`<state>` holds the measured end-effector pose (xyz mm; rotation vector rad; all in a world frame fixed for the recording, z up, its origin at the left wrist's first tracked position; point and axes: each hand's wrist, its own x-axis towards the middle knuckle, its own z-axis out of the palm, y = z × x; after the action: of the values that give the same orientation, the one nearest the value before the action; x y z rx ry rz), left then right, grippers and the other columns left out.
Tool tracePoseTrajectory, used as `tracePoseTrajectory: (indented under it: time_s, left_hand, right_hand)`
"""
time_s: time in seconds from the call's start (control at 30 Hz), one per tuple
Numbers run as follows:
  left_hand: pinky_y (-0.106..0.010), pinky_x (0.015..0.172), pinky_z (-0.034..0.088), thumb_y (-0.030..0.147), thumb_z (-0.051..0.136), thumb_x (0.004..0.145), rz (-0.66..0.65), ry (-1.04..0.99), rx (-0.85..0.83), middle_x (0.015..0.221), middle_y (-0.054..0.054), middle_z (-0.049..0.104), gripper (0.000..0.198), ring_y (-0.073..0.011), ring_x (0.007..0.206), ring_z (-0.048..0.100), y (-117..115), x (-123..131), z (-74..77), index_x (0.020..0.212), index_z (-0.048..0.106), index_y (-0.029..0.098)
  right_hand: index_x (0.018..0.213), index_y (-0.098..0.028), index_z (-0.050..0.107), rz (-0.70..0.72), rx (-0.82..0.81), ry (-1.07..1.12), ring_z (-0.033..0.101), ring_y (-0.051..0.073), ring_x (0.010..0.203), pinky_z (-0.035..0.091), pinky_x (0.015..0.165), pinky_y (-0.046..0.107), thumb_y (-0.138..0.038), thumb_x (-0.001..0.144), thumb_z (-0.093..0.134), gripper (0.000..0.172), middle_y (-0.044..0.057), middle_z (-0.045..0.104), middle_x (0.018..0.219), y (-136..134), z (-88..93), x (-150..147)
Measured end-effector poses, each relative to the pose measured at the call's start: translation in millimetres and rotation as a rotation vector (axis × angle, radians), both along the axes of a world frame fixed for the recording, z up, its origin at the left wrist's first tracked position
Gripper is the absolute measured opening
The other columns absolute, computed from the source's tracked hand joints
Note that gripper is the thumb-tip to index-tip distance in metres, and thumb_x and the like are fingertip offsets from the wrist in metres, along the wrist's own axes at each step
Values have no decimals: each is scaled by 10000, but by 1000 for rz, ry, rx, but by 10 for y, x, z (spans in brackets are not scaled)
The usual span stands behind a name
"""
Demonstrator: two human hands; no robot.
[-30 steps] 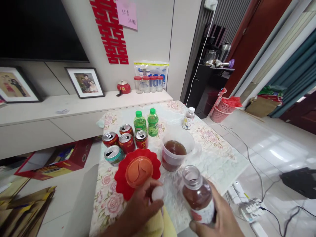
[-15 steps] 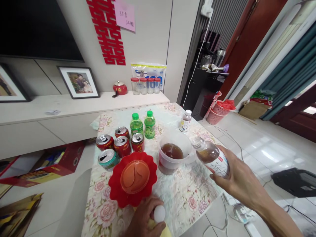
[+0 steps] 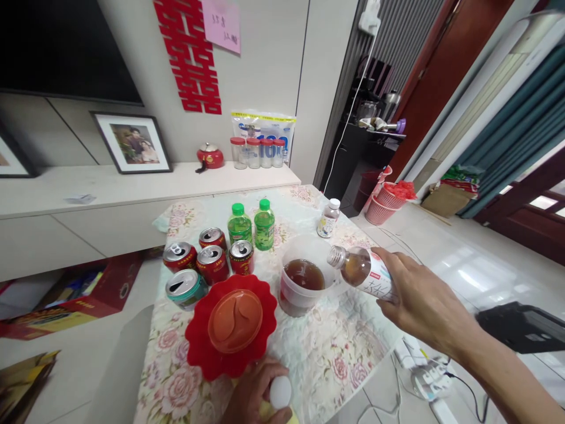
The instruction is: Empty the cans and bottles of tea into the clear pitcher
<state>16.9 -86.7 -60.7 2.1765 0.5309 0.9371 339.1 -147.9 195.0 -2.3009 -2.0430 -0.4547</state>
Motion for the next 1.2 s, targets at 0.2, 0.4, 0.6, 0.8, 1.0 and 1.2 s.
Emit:
tracePoseTrajectory:
  time_s: [0.2,0.4,0.6,0.8,1.0,1.2]
  left_hand:
    - [-277,694,533,123,694,553,28,57,-45,913,23,701,532,-167,722,648,-48,19,-133,1056,584,258]
    - [-296,709,533,167,678,552,78,35,-47,927,-5,704,534,-197,748,652,-148,56,-362,1069,587,261]
    - [-296,687,541,201,672,594,89,-25,-36,915,-11,709,491,-201,736,658,-127,72,-264,1074,585,257]
    - [-296,678,573,168,689,626,18,-31,-33,953,-16,726,518,-202,752,697,-65,37,-118,1126,583,255]
    - [-282,670,568,153,683,599,45,-29,-45,981,-11,720,555,-198,773,691,-67,6,-163,1131,566,262]
    - [-301,766,583,73,669,599,-20,72,-82,1028,-5,715,602,-196,827,702,-58,-53,-103,1160,568,268]
  right_hand:
    - [1459,-255,397,26,-6,-57,736,298,906,604,704,416,-310,812,567,672,128,698,1217,17,16,53]
    - [1448,-279,407,8,-28,-50,729,288,886,583,702,413,-329,823,575,648,87,703,1161,39,48,68]
    - [1453,-275,409,-23,-86,-59,721,283,913,565,745,418,-308,836,568,638,76,697,1177,38,94,53]
    - [1445,-261,438,-28,-98,-56,716,291,924,567,763,440,-322,845,558,615,94,691,1213,58,117,45]
    - [1471,-262,424,-64,-129,-78,713,299,964,567,787,453,-347,847,533,639,103,681,1263,60,119,64]
    - [1473,-259,426,-71,-140,-116,709,285,929,546,767,426,-330,834,524,650,96,693,1252,43,153,65]
